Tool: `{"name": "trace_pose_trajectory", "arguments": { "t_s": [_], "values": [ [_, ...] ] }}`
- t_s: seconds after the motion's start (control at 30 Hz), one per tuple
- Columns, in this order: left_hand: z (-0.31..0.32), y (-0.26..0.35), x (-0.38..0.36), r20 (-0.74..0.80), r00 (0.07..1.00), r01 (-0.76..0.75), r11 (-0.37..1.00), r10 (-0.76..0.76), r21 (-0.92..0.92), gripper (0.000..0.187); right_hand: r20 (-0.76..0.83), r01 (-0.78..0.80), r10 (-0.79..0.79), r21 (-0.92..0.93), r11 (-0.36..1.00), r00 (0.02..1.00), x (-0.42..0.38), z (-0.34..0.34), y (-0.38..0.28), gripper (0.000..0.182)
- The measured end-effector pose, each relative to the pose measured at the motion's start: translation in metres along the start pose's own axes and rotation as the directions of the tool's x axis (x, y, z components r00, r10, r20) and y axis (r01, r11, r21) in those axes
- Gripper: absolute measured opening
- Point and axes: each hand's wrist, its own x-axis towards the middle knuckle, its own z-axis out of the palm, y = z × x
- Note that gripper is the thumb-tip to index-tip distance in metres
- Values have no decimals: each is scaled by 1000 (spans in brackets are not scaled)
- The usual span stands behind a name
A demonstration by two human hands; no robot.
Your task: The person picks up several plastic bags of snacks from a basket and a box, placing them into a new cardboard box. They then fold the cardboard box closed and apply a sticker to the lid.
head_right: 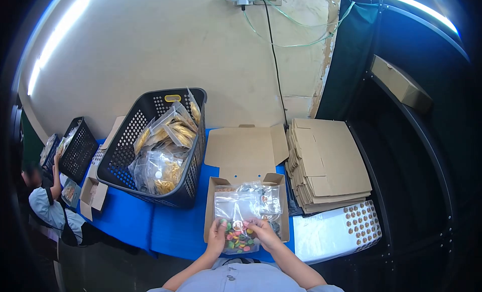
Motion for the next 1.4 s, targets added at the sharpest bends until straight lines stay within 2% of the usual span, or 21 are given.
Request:
{"name": "trace_pose_trajectory", "arguments": {
  "t_s": [0.07,0.1,0.23,0.33,0.4,0.47,0.53,0.57,0.63,0.7,0.77,0.87,0.9,0.93,1.0,1.07,1.13,1.17,1.23,1.3,1.4],
  "values": [
    [12,18,-10,243,965,-186,911,98,367,41,21,35,-33,-86,996,999,0,-2,-7,27],
    [11,18,-10,310,945,-240,870,106,431,64,39,70,-64,-164,984,997,0,-4,-10,25],
    [12,27,-15,507,850,-130,877,-142,463,87,-126,221,-219,0,975,967,1,-14,-21,25],
    [11,17,-11,531,846,-234,923,39,305,70,-128,251,-253,-31,967,959,-2,-17,-29,20],
    [9,15,-4,455,890,-177,951,44,255,57,-92,256,-266,-102,961,960,-5,-13,-25,15],
    [5,17,4,372,927,-124,973,42,197,44,-13,302,-330,-376,876,944,-13,1,-19,15],
    [-2,25,12,337,938,-22,957,-81,290,24,12,305,-332,-428,851,943,-14,2,-16,18],
    [-5,26,12,365,930,-63,964,-37,258,21,64,321,-329,-451,833,942,-17,2,-19,22],
    [-15,27,13,399,916,-66,965,-42,253,23,120,344,-328,-472,812,937,-24,1,-27,25],
    [-24,38,16,429,902,-67,966,-48,249,25,229,182,-85,-445,877,970,-31,-3,-40,37],
    [-28,56,15,609,774,59,977,-175,205,35,273,172,-43,-468,867,961,-31,-10,-41,42],
    [-34,55,16,545,795,181,961,-267,207,42,292,162,-10,-503,849,956,-25,-14,-31,47],
    [-33,57,17,543,800,170,965,-255,202,42,269,163,-23,-512,843,963,-23,-12,-33,49],
    [-31,59,16,432,892,86,988,-134,131,41,279,172,-25,-517,839,960,-22,-9,-37,49],
    [-35,60,19,300,954,-18,998,-3,67,42,212,349,-286,-387,853,934,-25,0,-47,46],
    [-47,56,23,465,885,-149,959,21,242,41,171,393,-354,-433,811,919,-22,8,-43,45],
    [-29,58,9,513,855,-87,957,-70,275,52,222,507,-470,-562,654,854,-16,12,-27,50],
    [-19,49,2,561,827,-198,946,21,255,58,357,598,-506,-651,467,785,-1,0,-8,50],
    [1,45,-9,603,789,-310,923,117,227,65,409,663,-549,-620,420,729,-21,37,-20,50],
    [14,48,-15,509,765,-491,869,396,63,72,454,744,-620,-568,352,640,-32,59,-34,45],
    [17,46,-16,472,843,-381,906,259,183,61,346,645,-626,-684,342,699,-24,44,-21,47]
  ]
}}
